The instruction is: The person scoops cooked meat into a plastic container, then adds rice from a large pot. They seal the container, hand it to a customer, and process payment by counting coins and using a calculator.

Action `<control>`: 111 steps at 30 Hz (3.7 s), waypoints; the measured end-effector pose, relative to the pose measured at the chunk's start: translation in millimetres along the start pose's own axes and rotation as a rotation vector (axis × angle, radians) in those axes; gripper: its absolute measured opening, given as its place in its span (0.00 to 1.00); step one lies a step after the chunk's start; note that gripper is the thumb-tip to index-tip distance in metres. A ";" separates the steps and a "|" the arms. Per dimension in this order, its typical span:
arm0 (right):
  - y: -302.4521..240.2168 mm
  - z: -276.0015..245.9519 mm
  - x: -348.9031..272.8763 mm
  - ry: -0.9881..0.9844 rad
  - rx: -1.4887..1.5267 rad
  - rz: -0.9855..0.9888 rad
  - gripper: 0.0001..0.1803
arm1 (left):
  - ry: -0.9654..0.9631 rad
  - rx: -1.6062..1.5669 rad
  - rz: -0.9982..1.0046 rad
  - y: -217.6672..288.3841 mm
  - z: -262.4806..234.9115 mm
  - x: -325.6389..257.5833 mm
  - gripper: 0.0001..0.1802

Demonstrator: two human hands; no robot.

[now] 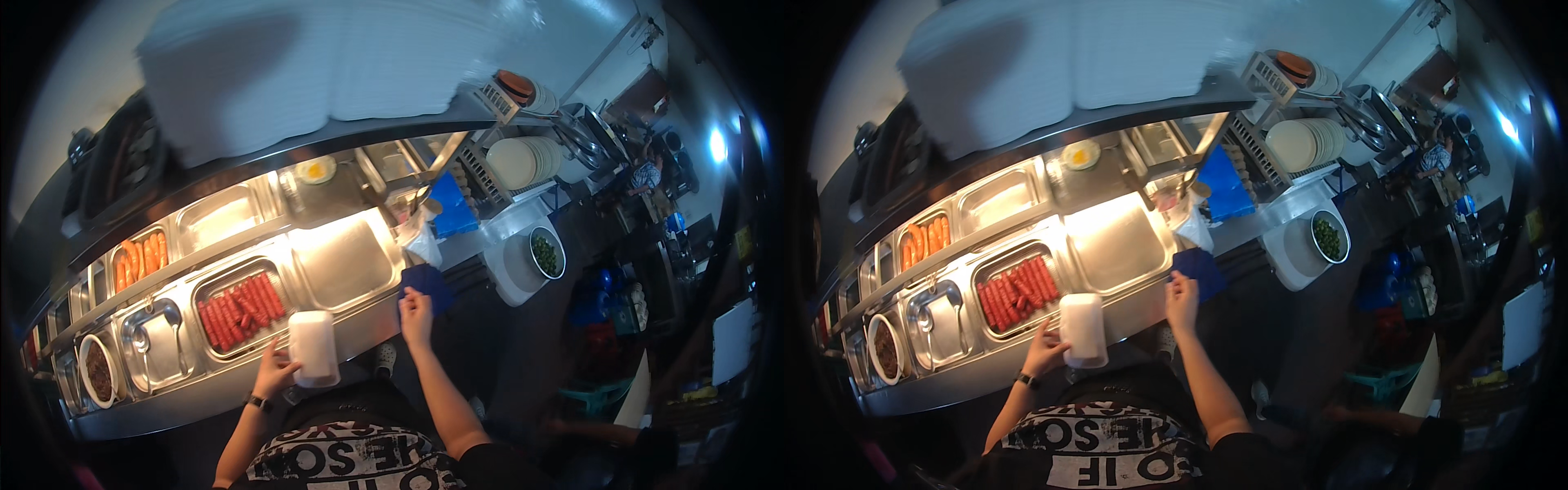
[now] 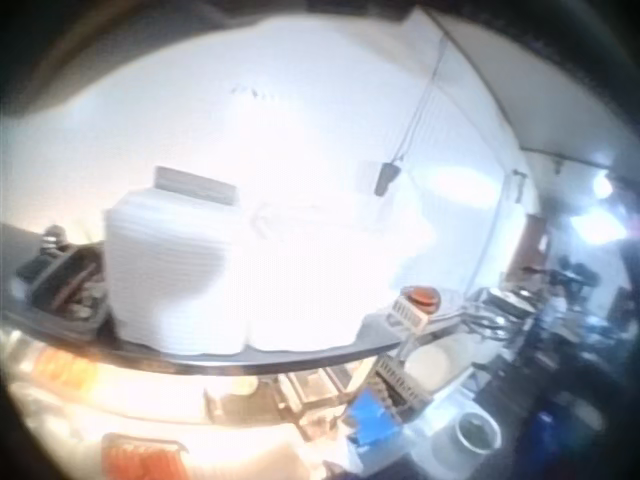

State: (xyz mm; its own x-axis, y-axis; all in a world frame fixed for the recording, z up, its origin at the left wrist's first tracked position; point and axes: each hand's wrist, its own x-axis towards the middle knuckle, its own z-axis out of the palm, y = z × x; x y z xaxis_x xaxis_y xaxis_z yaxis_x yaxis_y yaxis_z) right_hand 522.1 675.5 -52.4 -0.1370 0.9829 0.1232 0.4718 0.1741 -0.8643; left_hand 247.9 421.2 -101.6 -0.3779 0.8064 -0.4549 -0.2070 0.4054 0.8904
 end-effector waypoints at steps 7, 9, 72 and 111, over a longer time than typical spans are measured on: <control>129.6 -63.6 147.5 -0.102 -0.173 -0.215 0.15 | 0.560 0.368 0.178 56.3 38.4 -16.6 0.39; 141.4 -55.6 160.4 -0.206 -0.168 -0.272 0.10 | 0.555 0.386 0.233 107.3 83.4 -28.0 0.38; -164.8 21.3 -80.0 -1.122 0.892 0.984 0.11 | 0.797 0.871 0.456 90.9 -51.3 -151.8 0.25; -169.3 191.9 -64.9 -1.414 0.707 0.644 0.40 | -0.089 0.928 -0.127 34.2 -180.5 -139.1 0.62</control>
State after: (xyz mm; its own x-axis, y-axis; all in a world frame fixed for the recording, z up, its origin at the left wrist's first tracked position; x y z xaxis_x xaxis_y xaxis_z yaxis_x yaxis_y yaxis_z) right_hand 284.0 570.7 -7.6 -0.8848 -0.0055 -0.4659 0.3604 -0.6417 -0.6770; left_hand 130.5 245.1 -10.3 -0.3238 0.7469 -0.5808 0.5744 0.6430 0.5067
